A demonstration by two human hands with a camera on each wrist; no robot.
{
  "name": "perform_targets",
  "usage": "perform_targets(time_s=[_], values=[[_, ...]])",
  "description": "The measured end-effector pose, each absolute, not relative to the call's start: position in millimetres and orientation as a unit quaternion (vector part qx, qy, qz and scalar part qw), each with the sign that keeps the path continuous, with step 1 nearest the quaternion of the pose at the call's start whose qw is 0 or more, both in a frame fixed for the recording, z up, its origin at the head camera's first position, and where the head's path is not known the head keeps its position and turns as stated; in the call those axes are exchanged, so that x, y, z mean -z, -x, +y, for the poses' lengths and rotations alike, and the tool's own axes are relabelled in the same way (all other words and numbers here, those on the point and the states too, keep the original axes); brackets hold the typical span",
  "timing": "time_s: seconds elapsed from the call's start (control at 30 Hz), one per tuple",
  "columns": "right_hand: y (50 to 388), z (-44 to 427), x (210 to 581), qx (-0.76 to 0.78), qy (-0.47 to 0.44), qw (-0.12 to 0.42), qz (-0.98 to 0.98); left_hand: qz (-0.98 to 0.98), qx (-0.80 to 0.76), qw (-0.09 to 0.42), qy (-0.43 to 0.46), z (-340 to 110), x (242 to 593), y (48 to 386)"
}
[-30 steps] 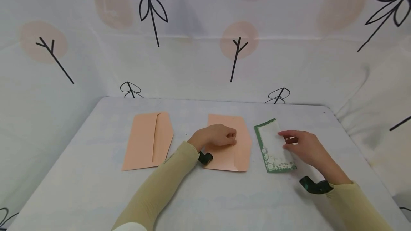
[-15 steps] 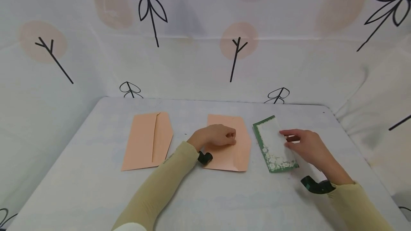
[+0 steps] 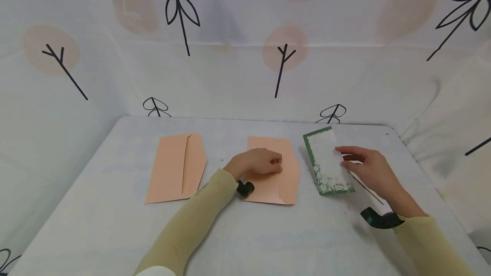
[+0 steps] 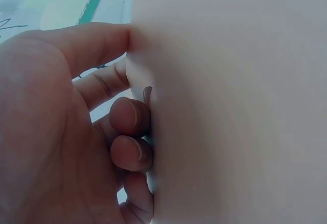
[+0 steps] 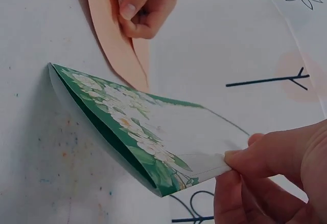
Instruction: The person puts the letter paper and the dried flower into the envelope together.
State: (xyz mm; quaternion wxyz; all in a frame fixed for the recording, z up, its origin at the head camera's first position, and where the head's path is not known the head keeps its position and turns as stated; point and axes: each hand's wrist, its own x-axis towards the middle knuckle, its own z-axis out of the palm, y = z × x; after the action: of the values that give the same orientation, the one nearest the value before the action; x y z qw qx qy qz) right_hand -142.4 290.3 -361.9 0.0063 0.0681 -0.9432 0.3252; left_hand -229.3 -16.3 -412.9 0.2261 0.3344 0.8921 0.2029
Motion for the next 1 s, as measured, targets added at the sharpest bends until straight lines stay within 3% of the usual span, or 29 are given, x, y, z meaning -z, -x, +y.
perform_targets(time_s=[1.0], values=[[151.8,261.2,354.2,-0.404,-0.063,-0.036,-0.912,0.893,-0.205,0.225,-0.331,-16.9,407.9,224.7]])
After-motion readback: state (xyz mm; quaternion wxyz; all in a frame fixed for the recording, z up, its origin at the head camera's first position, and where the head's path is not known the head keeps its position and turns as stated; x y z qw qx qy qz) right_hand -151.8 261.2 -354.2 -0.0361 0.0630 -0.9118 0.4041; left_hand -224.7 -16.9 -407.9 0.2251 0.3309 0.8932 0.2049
